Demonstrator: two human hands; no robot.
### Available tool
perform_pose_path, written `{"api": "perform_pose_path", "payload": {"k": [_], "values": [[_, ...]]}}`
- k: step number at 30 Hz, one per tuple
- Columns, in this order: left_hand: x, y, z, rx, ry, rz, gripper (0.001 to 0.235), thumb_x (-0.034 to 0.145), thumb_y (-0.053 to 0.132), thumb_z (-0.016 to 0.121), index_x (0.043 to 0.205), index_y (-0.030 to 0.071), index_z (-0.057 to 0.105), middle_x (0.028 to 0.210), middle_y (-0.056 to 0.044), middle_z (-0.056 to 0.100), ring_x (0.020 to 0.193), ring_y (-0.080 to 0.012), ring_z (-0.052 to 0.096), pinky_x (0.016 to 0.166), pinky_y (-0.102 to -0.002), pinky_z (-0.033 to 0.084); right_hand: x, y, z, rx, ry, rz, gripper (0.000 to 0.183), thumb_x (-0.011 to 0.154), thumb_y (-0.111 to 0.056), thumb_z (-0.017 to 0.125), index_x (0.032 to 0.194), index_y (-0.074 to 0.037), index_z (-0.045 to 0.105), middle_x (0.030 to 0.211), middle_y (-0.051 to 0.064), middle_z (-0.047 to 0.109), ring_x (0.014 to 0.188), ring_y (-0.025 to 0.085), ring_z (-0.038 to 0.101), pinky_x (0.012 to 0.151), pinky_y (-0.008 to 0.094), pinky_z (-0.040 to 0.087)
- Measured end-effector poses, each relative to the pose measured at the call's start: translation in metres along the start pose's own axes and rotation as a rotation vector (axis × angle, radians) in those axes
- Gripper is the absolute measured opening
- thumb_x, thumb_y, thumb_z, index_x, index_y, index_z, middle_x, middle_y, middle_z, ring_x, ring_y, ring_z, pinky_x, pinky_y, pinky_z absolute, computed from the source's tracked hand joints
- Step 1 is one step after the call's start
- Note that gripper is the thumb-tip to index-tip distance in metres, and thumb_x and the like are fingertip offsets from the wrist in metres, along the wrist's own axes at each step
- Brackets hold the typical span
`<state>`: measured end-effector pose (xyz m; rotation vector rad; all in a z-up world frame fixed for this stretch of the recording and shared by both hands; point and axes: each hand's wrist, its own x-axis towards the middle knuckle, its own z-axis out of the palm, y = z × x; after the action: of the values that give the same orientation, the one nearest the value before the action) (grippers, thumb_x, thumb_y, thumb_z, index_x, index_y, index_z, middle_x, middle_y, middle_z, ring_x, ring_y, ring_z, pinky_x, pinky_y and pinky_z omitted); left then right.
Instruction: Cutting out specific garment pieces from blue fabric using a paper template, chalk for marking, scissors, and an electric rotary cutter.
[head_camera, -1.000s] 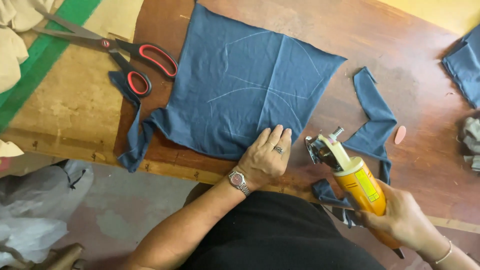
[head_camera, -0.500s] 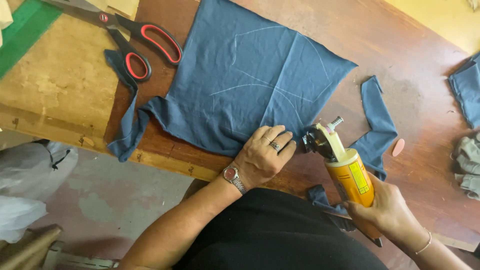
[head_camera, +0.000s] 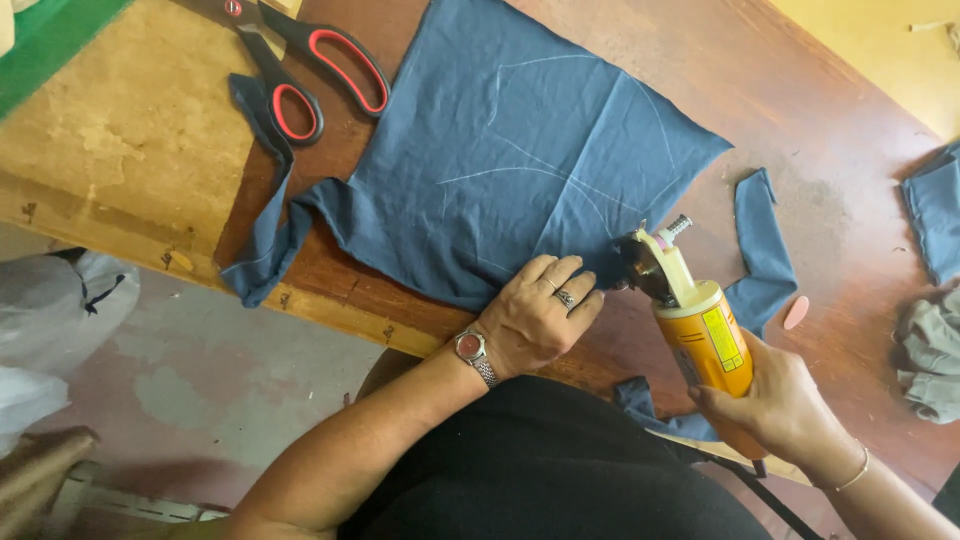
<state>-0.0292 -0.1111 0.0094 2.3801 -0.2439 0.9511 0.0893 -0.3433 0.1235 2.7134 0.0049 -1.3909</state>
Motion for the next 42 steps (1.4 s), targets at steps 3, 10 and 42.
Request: {"api": "perform_pose_path", "payload": {"k": [3,10,42], "values": [[-0.001,0.0,0.0,-0.007,0.001,-0.004,0.016,0.095,-0.007,0.059,0.092,0.002,0.073,0.096,-0.018,0.072,0.095,-0.0356,0.069,0.079,-0.043,0.055,0.003,-0.003,-0.005,-0.025,0.016,-0.036,0.054,0.074,-0.037,0.08,0.117,-0.009,0.066,0.102,0.011,0.08,0.086,0.025,0.083,0.078,0.031,0.069],[0.0,0.001,0.0,0.005,0.014,-0.01,0.018,0.092,-0.012,0.058,0.089,0.0,0.071,0.096,-0.018,0.071,0.093,-0.0351,0.069,0.079,-0.043,0.056,0.005,-0.022,-0.02,-0.074,0.021,-0.053,0.053,0.074,-0.035,0.08,0.117,-0.009,0.064,0.102,0.013,0.079,0.087,0.025,0.081,0.074,0.031,0.068],[-0.014,-0.02,0.001,0.26,-0.27,-0.296,0.085,0.072,0.056,0.09,0.133,0.003,0.066,0.142,-0.019,0.06,0.14,-0.0362,0.05,0.123,-0.05,0.036,0.04,-0.053,-0.061,-0.347,0.115,-0.258,0.049,0.071,-0.043,0.077,0.108,-0.012,0.067,0.088,0.008,0.08,0.069,0.022,0.075,0.059,0.031,0.055]]}}
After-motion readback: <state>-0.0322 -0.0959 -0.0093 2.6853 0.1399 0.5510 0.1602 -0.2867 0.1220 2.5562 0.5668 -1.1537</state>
